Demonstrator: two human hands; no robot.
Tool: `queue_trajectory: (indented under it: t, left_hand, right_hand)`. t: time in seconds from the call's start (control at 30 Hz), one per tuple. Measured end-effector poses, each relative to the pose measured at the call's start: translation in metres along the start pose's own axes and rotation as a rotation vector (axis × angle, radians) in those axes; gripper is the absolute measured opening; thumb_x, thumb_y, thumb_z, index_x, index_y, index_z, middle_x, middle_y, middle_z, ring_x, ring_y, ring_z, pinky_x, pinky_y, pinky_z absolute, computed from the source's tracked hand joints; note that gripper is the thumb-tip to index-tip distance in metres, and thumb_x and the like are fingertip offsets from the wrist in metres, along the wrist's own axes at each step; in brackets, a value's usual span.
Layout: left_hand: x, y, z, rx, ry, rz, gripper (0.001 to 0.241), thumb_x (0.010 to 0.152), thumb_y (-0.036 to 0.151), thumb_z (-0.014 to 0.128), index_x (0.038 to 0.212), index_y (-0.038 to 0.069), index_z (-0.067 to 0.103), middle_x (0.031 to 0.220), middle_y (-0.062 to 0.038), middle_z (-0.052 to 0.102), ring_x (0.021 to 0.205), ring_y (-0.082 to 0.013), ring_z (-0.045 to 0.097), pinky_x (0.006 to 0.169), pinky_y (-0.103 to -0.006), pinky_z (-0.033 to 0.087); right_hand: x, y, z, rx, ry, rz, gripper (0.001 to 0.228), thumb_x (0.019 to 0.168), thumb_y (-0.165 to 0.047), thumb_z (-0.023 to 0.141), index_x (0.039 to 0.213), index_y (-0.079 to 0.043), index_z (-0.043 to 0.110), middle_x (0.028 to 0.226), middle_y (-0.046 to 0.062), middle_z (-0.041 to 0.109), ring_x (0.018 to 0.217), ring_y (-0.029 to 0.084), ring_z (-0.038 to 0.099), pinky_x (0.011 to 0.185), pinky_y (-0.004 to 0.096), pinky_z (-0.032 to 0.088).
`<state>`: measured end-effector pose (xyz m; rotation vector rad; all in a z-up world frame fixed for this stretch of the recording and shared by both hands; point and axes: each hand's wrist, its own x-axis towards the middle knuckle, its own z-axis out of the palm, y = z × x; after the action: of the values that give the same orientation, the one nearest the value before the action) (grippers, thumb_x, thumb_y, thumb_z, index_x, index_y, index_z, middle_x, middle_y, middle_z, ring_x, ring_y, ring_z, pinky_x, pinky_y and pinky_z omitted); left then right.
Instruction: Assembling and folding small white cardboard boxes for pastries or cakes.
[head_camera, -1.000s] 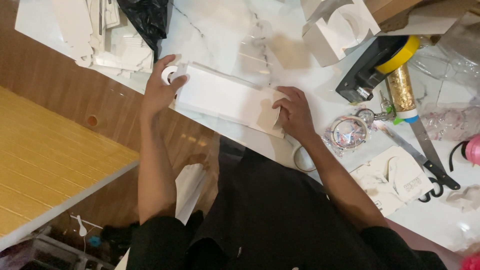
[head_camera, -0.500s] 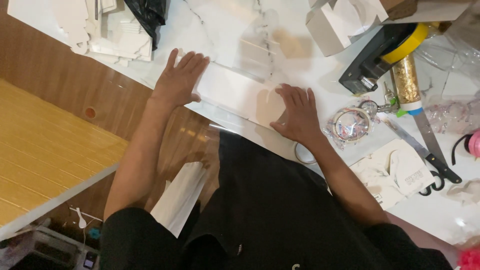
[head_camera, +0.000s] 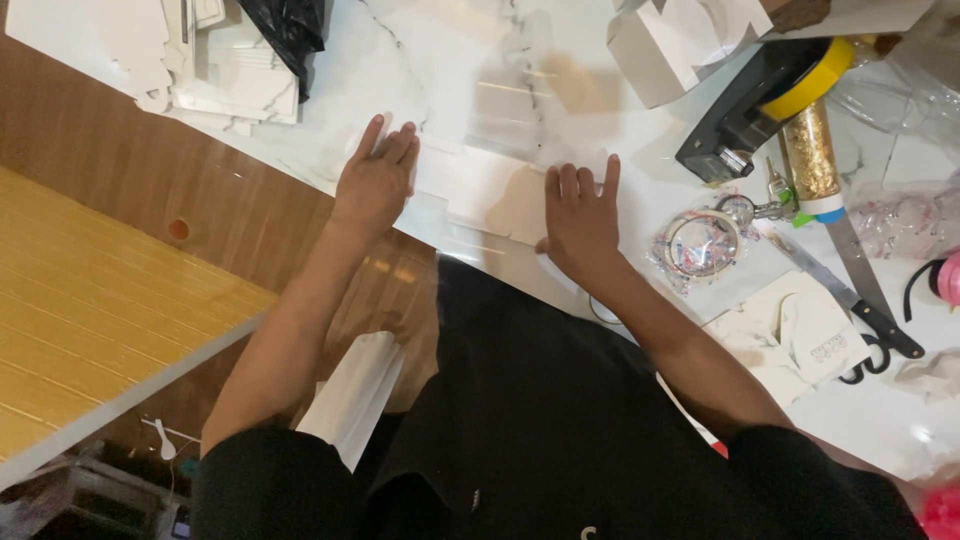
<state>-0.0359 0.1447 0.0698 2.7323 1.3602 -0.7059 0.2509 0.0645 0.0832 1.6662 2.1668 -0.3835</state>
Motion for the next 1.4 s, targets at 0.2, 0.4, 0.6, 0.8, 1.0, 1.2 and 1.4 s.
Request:
queue_trajectory:
  t: [0.2,0.4,0.6,0.8,1.0,1.2,1.4]
  left_hand:
    - [0.014,0.004,0.035,-0.027,0.022,-0.025,0.066,0.096,0.032,0.068,0.154,0.008,0.047,0.164,-0.008,0.041,0.145,-0.0179,0.047,0.132,-0.0426,-0.008]
    - [0.010,0.017,0.022,-0.026,-0.019,-0.079,0.059,0.099,0.021,0.061,0.154,0.005,0.044,0.165,-0.011,0.038,0.146,-0.0198,0.044,0.131,-0.0443,-0.011]
    - [0.008,0.017,0.027,-0.092,-0.036,-0.093,0.060,0.101,0.014,0.055,0.158,0.002,0.038,0.167,-0.015,0.031,0.150,-0.0224,0.039,0.131,-0.0439,-0.006]
    - [-0.016,0.002,-0.002,-0.598,-0.032,-0.073,0.065,0.106,0.027,0.051,0.162,0.003,0.028,0.171,-0.018,0.014,0.155,-0.0324,0.025,0.128,-0.0442,0.016]
    - [-0.020,0.018,0.014,-0.585,0.075,-0.114,0.065,0.108,0.044,0.043,0.166,0.020,0.024,0.171,-0.016,0.011,0.157,-0.0322,0.019,0.127,-0.0482,0.015]
    - [-0.026,0.022,0.023,-0.566,0.129,-0.155,0.064,0.108,0.044,0.042,0.166,0.020,0.025,0.171,-0.017,0.013,0.158,-0.0307,0.019,0.128,-0.0477,0.013]
    - [-0.062,0.034,0.058,-0.726,0.659,-0.302,0.055,0.111,0.032,0.056,0.160,0.013,0.040,0.164,-0.019,0.033,0.151,-0.0356,0.034,0.123,-0.0504,0.028]
  right_hand:
    - [0.001,0.002,-0.001,0.077,-0.016,-0.049,0.090,0.079,-0.040,0.087,0.151,0.001,0.049,0.143,0.020,0.051,0.138,0.036,0.046,0.125,0.060,0.006]
    - [0.018,0.021,0.008,0.098,-0.034,-0.087,0.082,0.080,-0.042,0.083,0.146,-0.001,0.055,0.141,0.016,0.055,0.132,0.035,0.053,0.125,0.056,0.015]
    - [0.018,0.012,0.014,0.041,0.021,-0.117,0.064,0.084,-0.031,0.080,0.138,-0.001,0.062,0.131,0.013,0.058,0.123,0.032,0.059,0.125,0.049,0.021]
    - [0.019,0.011,0.015,-0.036,0.196,-0.181,0.067,0.078,-0.023,0.089,0.130,0.009,0.063,0.120,0.020,0.057,0.110,0.036,0.066,0.126,0.051,0.023]
    - [0.004,0.020,-0.004,0.041,-0.015,-0.072,0.079,0.081,-0.042,0.084,0.147,-0.009,0.058,0.136,0.016,0.057,0.128,0.036,0.056,0.126,0.060,0.001]
    - [0.013,0.014,0.006,0.038,0.023,-0.030,0.066,0.088,-0.033,0.080,0.148,-0.012,0.059,0.136,0.021,0.057,0.122,0.038,0.061,0.121,0.052,0.019]
    - [-0.006,0.033,0.008,0.056,0.157,-0.026,0.077,0.079,-0.059,0.080,0.141,-0.016,0.066,0.124,0.014,0.064,0.102,0.038,0.072,0.108,0.050,0.042]
